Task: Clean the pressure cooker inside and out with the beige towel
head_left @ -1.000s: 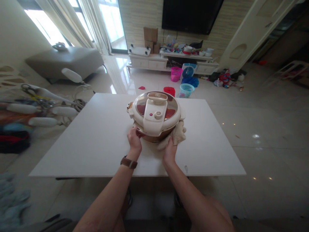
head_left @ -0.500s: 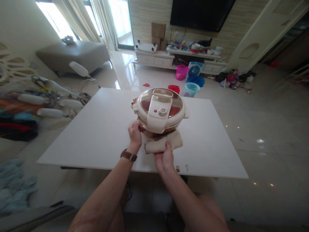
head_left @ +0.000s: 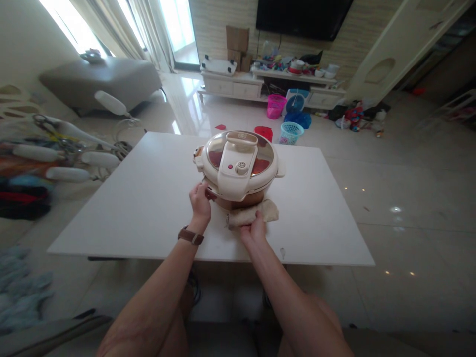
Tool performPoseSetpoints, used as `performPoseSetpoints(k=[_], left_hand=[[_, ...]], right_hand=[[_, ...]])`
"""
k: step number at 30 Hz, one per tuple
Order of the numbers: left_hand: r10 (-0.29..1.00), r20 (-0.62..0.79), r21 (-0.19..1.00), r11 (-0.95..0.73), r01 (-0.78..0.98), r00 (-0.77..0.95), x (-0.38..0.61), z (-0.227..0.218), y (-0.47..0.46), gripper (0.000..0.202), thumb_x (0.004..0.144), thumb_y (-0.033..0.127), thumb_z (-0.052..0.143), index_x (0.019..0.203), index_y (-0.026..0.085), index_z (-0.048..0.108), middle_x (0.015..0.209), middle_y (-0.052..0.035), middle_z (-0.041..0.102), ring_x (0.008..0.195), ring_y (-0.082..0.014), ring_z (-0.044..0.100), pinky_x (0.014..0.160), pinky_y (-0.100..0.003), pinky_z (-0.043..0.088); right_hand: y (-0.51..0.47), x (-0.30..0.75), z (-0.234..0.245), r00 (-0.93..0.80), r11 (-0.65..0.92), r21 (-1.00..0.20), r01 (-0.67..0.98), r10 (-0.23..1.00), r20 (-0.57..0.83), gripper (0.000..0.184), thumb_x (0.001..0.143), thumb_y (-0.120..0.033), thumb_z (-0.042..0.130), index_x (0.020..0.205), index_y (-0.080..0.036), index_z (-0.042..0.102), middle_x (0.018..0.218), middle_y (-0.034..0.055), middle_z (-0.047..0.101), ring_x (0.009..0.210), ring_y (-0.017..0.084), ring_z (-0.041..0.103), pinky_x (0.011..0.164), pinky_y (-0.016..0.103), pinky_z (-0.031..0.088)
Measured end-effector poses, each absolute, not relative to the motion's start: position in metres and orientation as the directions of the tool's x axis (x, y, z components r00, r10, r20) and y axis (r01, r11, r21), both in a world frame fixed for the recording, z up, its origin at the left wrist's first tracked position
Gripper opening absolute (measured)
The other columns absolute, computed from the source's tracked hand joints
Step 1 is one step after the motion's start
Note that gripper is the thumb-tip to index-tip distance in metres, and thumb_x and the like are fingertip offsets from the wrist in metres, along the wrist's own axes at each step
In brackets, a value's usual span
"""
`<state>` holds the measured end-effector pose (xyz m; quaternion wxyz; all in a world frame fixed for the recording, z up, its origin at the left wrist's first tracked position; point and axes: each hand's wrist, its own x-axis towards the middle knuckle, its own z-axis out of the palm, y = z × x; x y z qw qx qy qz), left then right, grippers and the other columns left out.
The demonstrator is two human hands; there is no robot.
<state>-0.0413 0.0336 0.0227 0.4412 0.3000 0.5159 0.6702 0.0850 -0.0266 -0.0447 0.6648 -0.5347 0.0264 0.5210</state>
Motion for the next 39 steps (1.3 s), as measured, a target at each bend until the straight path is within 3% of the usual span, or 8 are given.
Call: performPoseSetpoints(k=[4, 8, 14, 22, 27, 30, 33, 39], left_hand=[[0.895, -0.03, 0.962, -0.096, -0.256, -0.445, -0.042, 0.023, 0.037, 0.028, 0.072, 0.042, 0.063, 0.056, 0.022, 0.05, 0.049, 0.0049, 0.046, 0.043, -0.0109, 0.044, 0.042, -0.024, 0.039], [0.907, -0.017, 0.974, -0.08, -0.211, -0.42, -0.049, 0.024, 0.039, 0.028, 0.068, 0.039, 0.064, 0.051, 0.021, 0.053, 0.046, 0.0034, 0.047, 0.044, -0.0105, 0.043, 0.043, -0.023, 0.037], [0.921, -0.012, 0.98, -0.066, -0.186, -0.39, -0.057, 0.025, 0.039, 0.029, 0.067, 0.037, 0.066, 0.047, 0.02, 0.055, 0.045, 0.0025, 0.048, 0.044, -0.01, 0.043, 0.044, -0.023, 0.036], [0.927, -0.05, 0.973, -0.039, -0.228, -0.373, -0.056, 0.023, 0.04, 0.03, 0.068, 0.037, 0.066, 0.046, 0.019, 0.057, 0.046, 0.0011, 0.051, 0.045, -0.0103, 0.045, 0.046, -0.024, 0.037], [0.929, -0.064, 0.968, -0.031, -0.25, -0.364, -0.056, 0.024, 0.039, 0.029, 0.068, 0.037, 0.067, 0.047, 0.019, 0.057, 0.046, 0.0015, 0.05, 0.045, -0.0106, 0.045, 0.045, -0.024, 0.036], [0.931, -0.072, 0.966, -0.025, -0.258, -0.359, -0.055, 0.024, 0.039, 0.029, 0.068, 0.038, 0.067, 0.048, 0.019, 0.057, 0.047, 0.0012, 0.051, 0.044, -0.0106, 0.046, 0.046, -0.024, 0.037], [0.925, -0.078, 0.963, -0.026, -0.267, -0.373, -0.053, 0.023, 0.04, 0.028, 0.068, 0.037, 0.066, 0.048, 0.02, 0.056, 0.046, 0.0015, 0.05, 0.044, -0.0106, 0.045, 0.046, -0.024, 0.037], [0.919, -0.057, 0.963, -0.052, -0.263, -0.39, -0.05, 0.023, 0.039, 0.029, 0.069, 0.039, 0.064, 0.049, 0.021, 0.054, 0.046, 0.002, 0.049, 0.044, -0.0111, 0.045, 0.045, -0.024, 0.039]], right_hand=[[-0.027, 0.088, -0.013, 0.361, -0.092, -0.536, -0.839, 0.643, -0.675, 0.041, 0.101, -0.039, 0.041, 0.131, -0.017, 0.06, 0.12, 0.0144, 0.077, 0.121, 0.031, 0.071, 0.099, 0.055, 0.061], [-0.03, 0.089, 0.029, 0.268, -0.041, -0.371, -0.928, 0.621, -0.737, 0.036, 0.1, -0.031, 0.045, 0.13, -0.019, 0.06, 0.115, 0.0102, 0.078, 0.116, 0.026, 0.072, 0.103, 0.052, 0.059], [-0.034, 0.109, 0.071, 0.179, -0.113, -0.306, -0.945, 0.603, -0.777, 0.029, 0.1, -0.026, 0.045, 0.123, -0.019, 0.061, 0.105, 0.0083, 0.077, 0.105, 0.024, 0.074, 0.098, 0.049, 0.062], [-0.028, 0.149, 0.089, 0.427, 0.037, -0.555, -0.831, 0.684, -0.592, 0.027, 0.095, -0.022, 0.049, 0.119, -0.022, 0.063, 0.112, 0.0055, 0.075, 0.111, 0.021, 0.071, 0.104, 0.05, 0.059], [-0.02, 0.162, 0.09, 0.596, 0.145, -0.686, -0.713, 0.641, -0.484, 0.031, 0.09, -0.027, 0.056, 0.119, -0.022, 0.063, 0.114, 0.0038, 0.074, 0.105, 0.02, 0.073, 0.094, 0.045, 0.063], [-0.014, 0.163, 0.076, 0.732, 0.173, -0.835, -0.523, 0.594, -0.335, 0.039, 0.086, -0.034, 0.061, 0.124, -0.024, 0.062, 0.122, 0.0026, 0.072, 0.108, 0.021, 0.072, 0.095, 0.045, 0.062], [-0.022, 0.149, 0.053, 0.762, 0.122, -0.971, -0.207, 0.643, -0.081, 0.041, 0.085, -0.041, 0.065, 0.119, -0.019, 0.067, 0.125, 0.0072, 0.072, 0.121, 0.024, 0.067, 0.109, 0.046, 0.053], [-0.066, 0.093, 0.022, 0.65, 0.062, -0.995, 0.077, 0.753, 0.097, 0.047, 0.092, -0.051, 0.064, 0.128, -0.02, 0.067, 0.134, 0.0126, 0.069, 0.133, 0.029, 0.061, 0.115, 0.053, 0.046]])
